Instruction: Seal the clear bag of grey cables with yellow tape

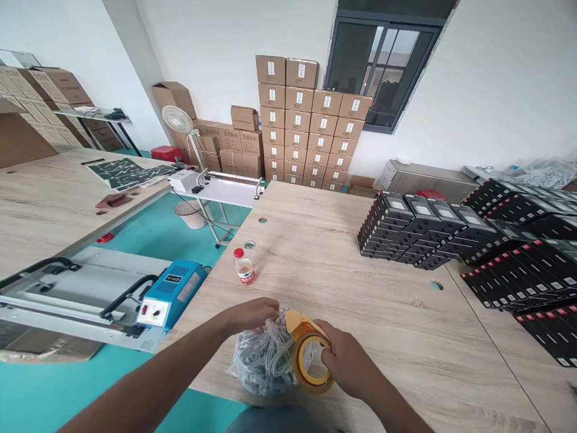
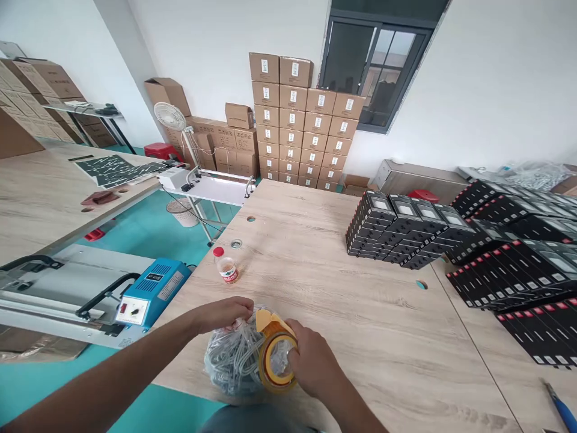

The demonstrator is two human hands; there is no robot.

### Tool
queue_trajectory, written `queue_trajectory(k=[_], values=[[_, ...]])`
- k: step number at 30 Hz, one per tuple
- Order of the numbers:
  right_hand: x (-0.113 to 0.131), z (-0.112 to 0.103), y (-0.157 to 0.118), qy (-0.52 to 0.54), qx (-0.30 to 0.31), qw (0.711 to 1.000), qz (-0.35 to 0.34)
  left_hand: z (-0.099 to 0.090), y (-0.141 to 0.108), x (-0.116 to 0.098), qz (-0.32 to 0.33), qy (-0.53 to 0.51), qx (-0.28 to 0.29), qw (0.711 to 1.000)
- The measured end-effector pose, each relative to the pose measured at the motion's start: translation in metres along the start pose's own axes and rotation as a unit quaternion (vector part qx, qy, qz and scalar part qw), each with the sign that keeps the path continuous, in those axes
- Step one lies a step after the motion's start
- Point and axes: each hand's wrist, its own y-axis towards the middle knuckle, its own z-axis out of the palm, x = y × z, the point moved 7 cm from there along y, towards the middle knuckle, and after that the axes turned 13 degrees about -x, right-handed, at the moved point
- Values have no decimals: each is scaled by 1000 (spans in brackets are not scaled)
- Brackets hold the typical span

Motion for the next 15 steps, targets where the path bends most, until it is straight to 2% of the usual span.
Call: queue_trajectory(k=[4, 7, 10, 13, 15], values=[[2, 5, -15, 11, -8, 999, 33, -1, 13, -7, -19, 68, 12, 997], [1, 9, -22, -20, -22, 997, 77, 1, 22, -9, -27, 86, 46, 995], [5, 12, -28, -41, -34, 992, 115, 1, 25, -9, -25, 68, 120, 990], [16, 14, -34, -24, -44, 991, 125, 0, 25, -5, -40, 4, 214, 976], [22, 14, -37, -19, -52, 989, 138, -3, 28, -2, -60, -50, 244, 967]])
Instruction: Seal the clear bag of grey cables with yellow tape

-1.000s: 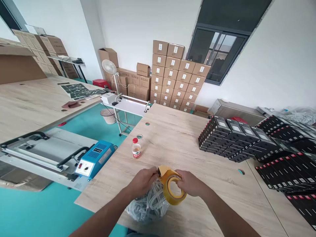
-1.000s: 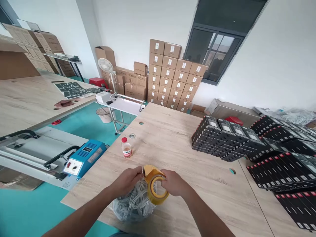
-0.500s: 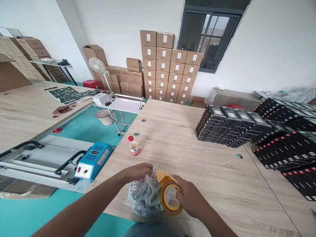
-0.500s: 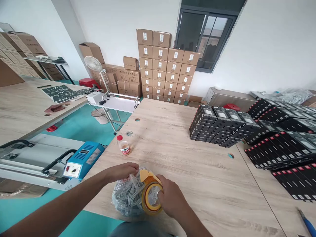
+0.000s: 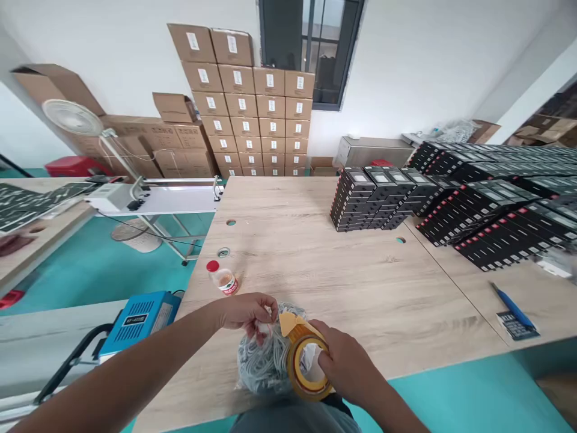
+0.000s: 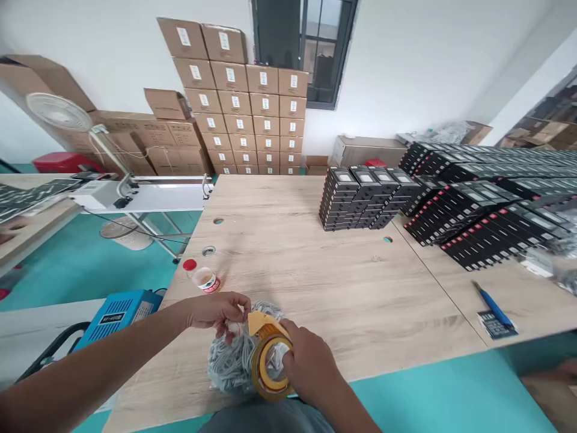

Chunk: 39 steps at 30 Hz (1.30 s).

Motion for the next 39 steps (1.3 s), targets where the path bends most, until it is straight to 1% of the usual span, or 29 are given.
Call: queue_trajectory(k=[2, 4, 10, 13, 15, 18, 20, 23, 26, 29, 32, 36, 39], values=[[3, 0, -3, -5, -11, 1000, 19, -5, 4, 2, -2, -32, 9, 999], [5, 0, -5, -12, -23, 999, 35, -8, 7, 4, 6, -41, 13, 999], [12, 4, -5, -26, -53, 997, 49, -16, 4, 4, 37, 4, 28, 999], [12, 6, -5, -34, -63, 996, 57, -15, 3, 2, 46, 21, 44, 998], [10, 6, -5, -29, -66, 995, 64, -13, 7, 1, 42, -4, 45, 998], [7, 3, -4, -30, -87, 993, 72, -8, 17, 0, 37, -64, 16, 997], [9, -1, -3, -54, -114, 990, 67, -5, 22, 1, 33, -86, -12, 996], [18, -5, -2, -120, -140, 982, 37, -5, 26, 6, 22, -103, -50, 993], [31, -4, -5, -164, -141, 976, 1, -7, 25, 13, 9, -128, -64, 990], [38, -1, -9, -172, -121, 978, -1, -10, 24, 21, -14, -156, -52, 986], [38, 0, -11, -170, -103, 980, 20, -10, 19, 23, -26, -159, -15, 987], [35, 3, -9, -158, -82, 983, 44, -7, 10, 18, -15, -153, 55, 987], [35, 4, -6, -146, -77, 985, 50, -10, 7, 18, -5, -157, 78, 984]])
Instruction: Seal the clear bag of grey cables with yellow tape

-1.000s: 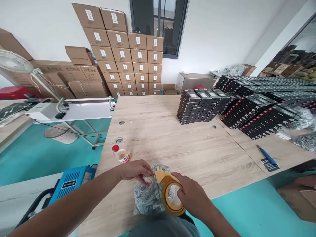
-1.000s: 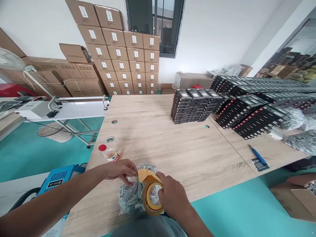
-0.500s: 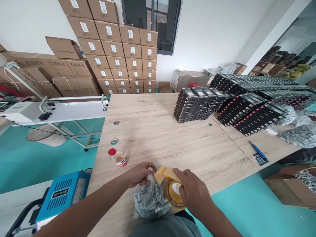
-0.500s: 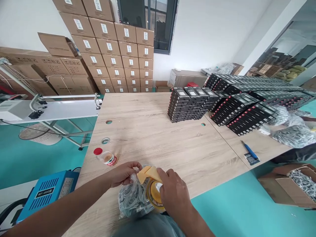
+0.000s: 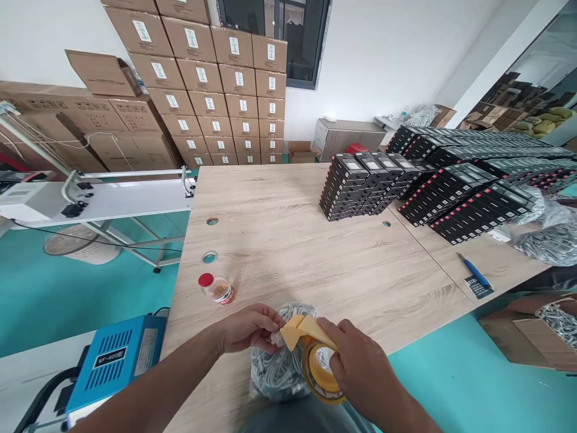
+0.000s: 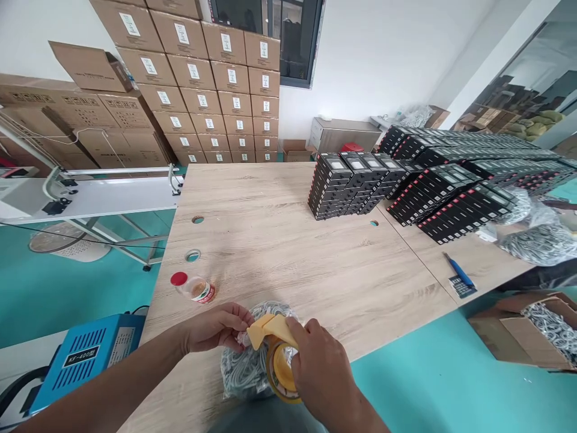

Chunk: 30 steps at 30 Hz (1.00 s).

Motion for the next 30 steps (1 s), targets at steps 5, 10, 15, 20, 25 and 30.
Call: queue_trajectory(k=[5, 10, 15, 20, 25, 30], values=[[-1, 0, 2, 5, 19, 1000, 24, -3, -5, 0, -14, -26, 27, 999], [-3, 1, 5, 17, 29, 999, 40, 6, -14, -11, 154, 218, -2, 964], [-12, 2, 9, 76, 34, 995, 53, 21, -26, -26, 410, 506, -79, 755], [-18, 8, 5, 159, 44, 984, 66, 14, -13, -32, 374, 504, -162, 761], [-23, 7, -4, 208, 28, 974, 88, 11, 12, -2, 75, 129, -172, 974], [-36, -28, 13, 226, -31, 970, 89, 34, 8, -10, 56, 8, -228, 972]])
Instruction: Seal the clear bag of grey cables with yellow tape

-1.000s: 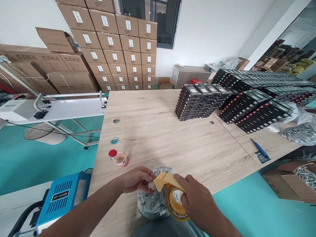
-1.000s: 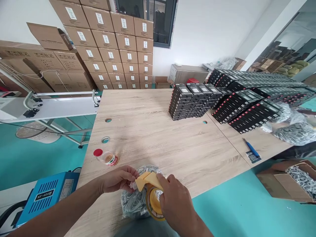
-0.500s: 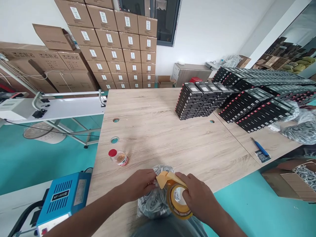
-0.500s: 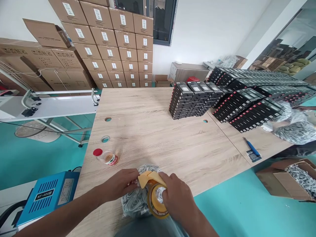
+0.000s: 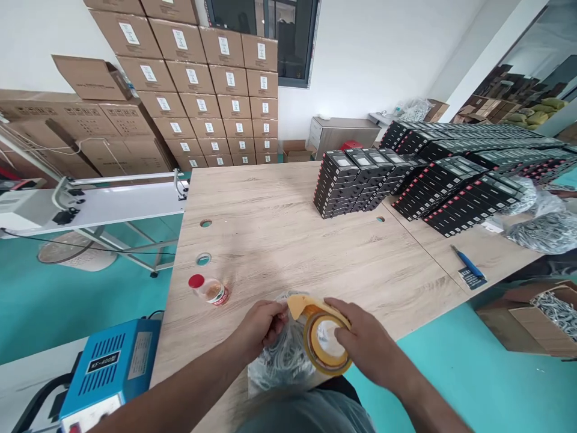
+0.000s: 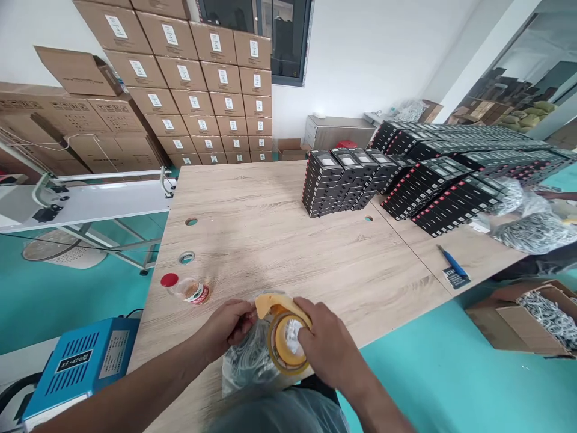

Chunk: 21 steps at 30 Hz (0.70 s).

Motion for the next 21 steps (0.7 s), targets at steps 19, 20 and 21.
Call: queue_trajectory(k=[19, 20, 21], values=[[-61, 20, 13, 54, -19, 998, -10, 40, 16, -18, 42, 39, -120, 991], [-65, 22, 18, 64, -20, 998, -10, 33, 16, -26, 77, 88, -142, 983], [-69, 25, 22, 74, -22, 997, -10, 27, 15, -35, 116, 125, -166, 971]])
